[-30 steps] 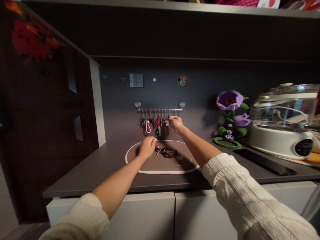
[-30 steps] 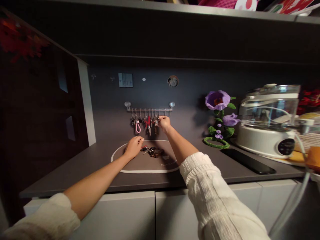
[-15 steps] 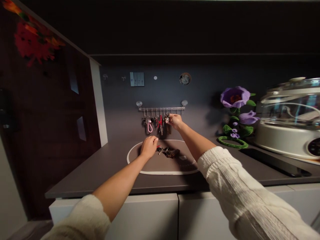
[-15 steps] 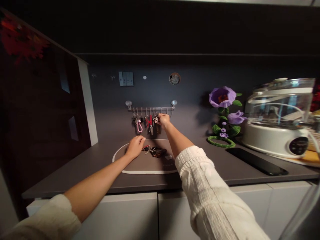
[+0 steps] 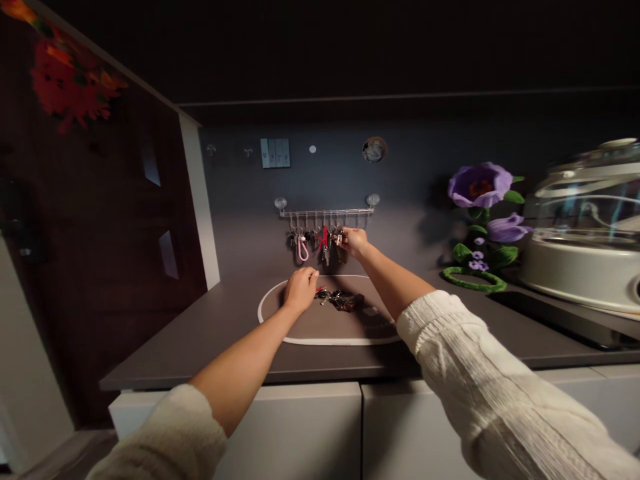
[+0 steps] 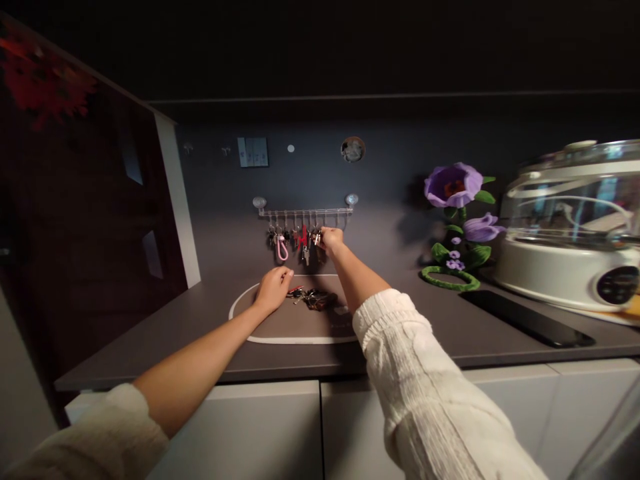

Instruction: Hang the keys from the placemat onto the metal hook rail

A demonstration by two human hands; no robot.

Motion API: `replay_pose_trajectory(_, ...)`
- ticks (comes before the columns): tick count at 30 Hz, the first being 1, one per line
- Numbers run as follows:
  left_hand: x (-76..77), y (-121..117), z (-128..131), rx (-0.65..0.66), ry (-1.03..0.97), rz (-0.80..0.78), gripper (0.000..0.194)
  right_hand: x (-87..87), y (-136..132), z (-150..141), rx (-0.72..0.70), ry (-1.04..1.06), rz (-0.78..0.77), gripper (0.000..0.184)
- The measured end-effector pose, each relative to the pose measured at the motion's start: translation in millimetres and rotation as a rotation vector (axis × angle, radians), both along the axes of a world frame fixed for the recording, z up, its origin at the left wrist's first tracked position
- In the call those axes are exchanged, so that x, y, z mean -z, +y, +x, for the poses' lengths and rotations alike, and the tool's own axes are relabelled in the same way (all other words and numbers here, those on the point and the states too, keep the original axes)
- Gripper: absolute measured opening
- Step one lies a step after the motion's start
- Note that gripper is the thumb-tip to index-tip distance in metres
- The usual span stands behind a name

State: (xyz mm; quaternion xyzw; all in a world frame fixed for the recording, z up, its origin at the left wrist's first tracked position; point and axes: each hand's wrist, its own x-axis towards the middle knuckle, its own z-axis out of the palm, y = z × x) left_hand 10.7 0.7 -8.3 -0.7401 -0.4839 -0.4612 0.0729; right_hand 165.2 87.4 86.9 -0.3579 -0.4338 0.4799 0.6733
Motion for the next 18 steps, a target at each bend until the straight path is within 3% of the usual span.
replay_pose_trajectory(18,0.1,-3.4,-1.3,-0.003,-0.01,0.001,0.024,6.5,-21.0,9.4,-0.008,-0.143,-0.026,0.014)
